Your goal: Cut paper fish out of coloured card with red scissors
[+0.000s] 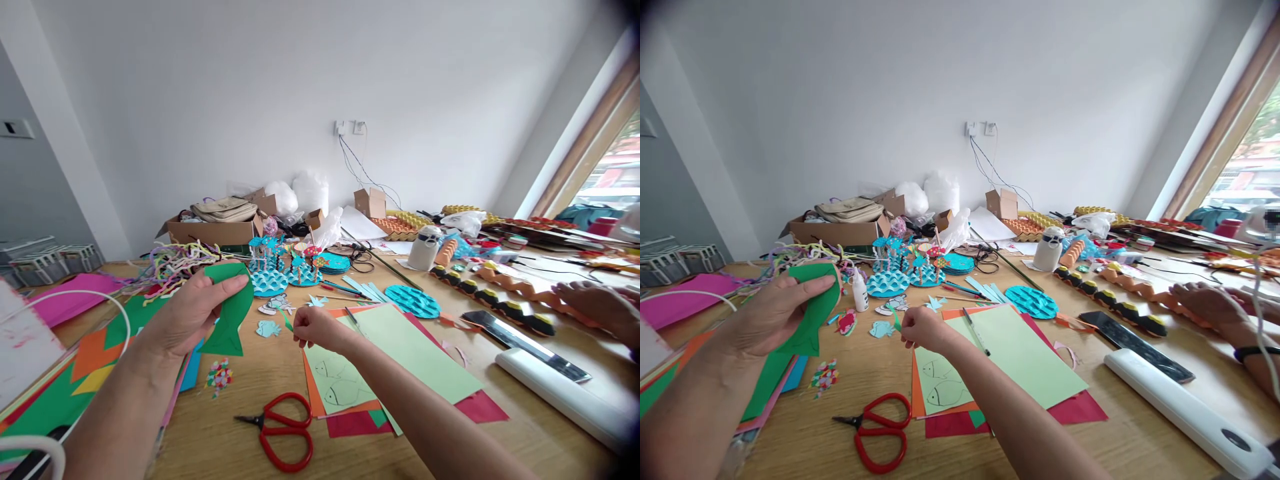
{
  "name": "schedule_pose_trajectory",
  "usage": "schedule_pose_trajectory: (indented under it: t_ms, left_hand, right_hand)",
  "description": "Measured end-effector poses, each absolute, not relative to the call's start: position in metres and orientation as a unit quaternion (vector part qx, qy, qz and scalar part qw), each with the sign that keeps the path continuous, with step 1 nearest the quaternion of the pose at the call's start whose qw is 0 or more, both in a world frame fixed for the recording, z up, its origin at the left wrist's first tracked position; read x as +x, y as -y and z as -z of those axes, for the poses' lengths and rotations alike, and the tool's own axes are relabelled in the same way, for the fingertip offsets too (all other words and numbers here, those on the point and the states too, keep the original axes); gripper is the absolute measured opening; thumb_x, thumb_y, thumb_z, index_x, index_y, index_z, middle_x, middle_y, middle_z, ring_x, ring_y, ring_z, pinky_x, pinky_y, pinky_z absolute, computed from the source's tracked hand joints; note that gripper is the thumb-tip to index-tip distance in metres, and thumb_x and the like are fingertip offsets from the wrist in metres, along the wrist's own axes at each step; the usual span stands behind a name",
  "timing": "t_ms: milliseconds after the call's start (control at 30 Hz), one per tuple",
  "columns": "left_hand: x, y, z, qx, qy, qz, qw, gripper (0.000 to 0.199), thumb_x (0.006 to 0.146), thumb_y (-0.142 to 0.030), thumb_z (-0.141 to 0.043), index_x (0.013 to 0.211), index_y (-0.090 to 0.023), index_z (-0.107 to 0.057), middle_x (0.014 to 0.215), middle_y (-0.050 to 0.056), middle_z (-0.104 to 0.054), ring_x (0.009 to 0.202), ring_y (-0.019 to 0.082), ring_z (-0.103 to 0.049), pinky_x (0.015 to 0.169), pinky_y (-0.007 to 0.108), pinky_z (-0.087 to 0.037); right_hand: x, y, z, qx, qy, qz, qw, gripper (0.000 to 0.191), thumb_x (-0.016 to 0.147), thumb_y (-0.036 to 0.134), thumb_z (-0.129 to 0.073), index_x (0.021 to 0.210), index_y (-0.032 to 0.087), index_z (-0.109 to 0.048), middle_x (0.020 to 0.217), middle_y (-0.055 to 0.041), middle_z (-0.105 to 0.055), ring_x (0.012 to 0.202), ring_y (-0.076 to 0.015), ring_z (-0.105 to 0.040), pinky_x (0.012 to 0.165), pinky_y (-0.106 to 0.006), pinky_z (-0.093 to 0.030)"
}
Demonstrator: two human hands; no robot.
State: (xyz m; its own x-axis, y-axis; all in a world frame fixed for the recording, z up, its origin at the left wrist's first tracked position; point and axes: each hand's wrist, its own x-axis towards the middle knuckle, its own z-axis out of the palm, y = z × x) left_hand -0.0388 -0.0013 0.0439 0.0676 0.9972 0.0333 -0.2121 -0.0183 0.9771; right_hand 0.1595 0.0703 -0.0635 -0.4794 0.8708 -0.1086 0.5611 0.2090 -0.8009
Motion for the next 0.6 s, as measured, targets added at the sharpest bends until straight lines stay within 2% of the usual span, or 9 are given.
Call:
schedule_pose_trajectory:
  t_ms: [167, 367, 467, 600]
  left_hand:
    - [-0.039, 0.000, -0.043, 0.459, -0.436, -0.545, 0.550, 0.016, 0.060, -0.023, -0.075, 0.054, -0.017, -0.061, 0.047, -0.004, -0.064, 0.040, 0.011, -0.059, 0.040, 0.019, -0.050]
    - [-0.039, 0.001, -0.045, 0.457, -0.423, -0.539, 0.567, 0.020, 0.055, -0.027, -0.080, 0.054, -0.016, -0.063, 0.046, -0.005, -0.064, 0.041, 0.009, -0.058, 0.040, 0.015, -0.049]
    - [-0.038, 0.002, -0.045, 0.451, -0.429, -0.531, 0.575, 0.023, 0.050, -0.029, -0.082, 0.051, -0.016, -0.064, 0.045, -0.004, -0.064, 0.039, 0.009, -0.057, 0.038, 0.016, -0.050]
    - [-0.039, 0.001, -0.042, 0.439, -0.440, -0.512, 0.592, 0.022, 0.047, -0.030, -0.084, 0.052, -0.017, -0.067, 0.048, -0.001, -0.067, 0.042, 0.012, -0.060, 0.041, 0.019, -0.053]
  right_hand:
    - [0.145, -0.058, 0.053, -0.441, 0.748, -0.454, 0.203, 0.011, 0.068, 0.005, -0.050, 0.066, 0.016, -0.048, 0.056, 0.0046, -0.055, 0.049, -0.0069, -0.056, 0.045, -0.015, -0.043]
    - [0.151, -0.051, 0.061, -0.432, 0.757, -0.460, 0.169, 0.025, 0.063, -0.001, -0.051, 0.081, 0.015, -0.058, 0.055, 0.0068, -0.053, 0.047, -0.0059, -0.052, 0.047, -0.015, -0.039]
    - [0.159, -0.044, 0.068, -0.422, 0.771, -0.450, 0.155, 0.021, 0.061, 0.001, -0.056, 0.075, 0.015, -0.063, 0.056, 0.0056, -0.055, 0.051, -0.0069, -0.052, 0.048, -0.016, -0.037]
    - [0.165, -0.039, 0.072, -0.427, 0.771, -0.433, 0.189, 0.020, 0.060, 0.004, -0.060, 0.076, 0.016, -0.066, 0.058, 0.0056, -0.055, 0.054, -0.0068, -0.049, 0.050, -0.016, -0.036]
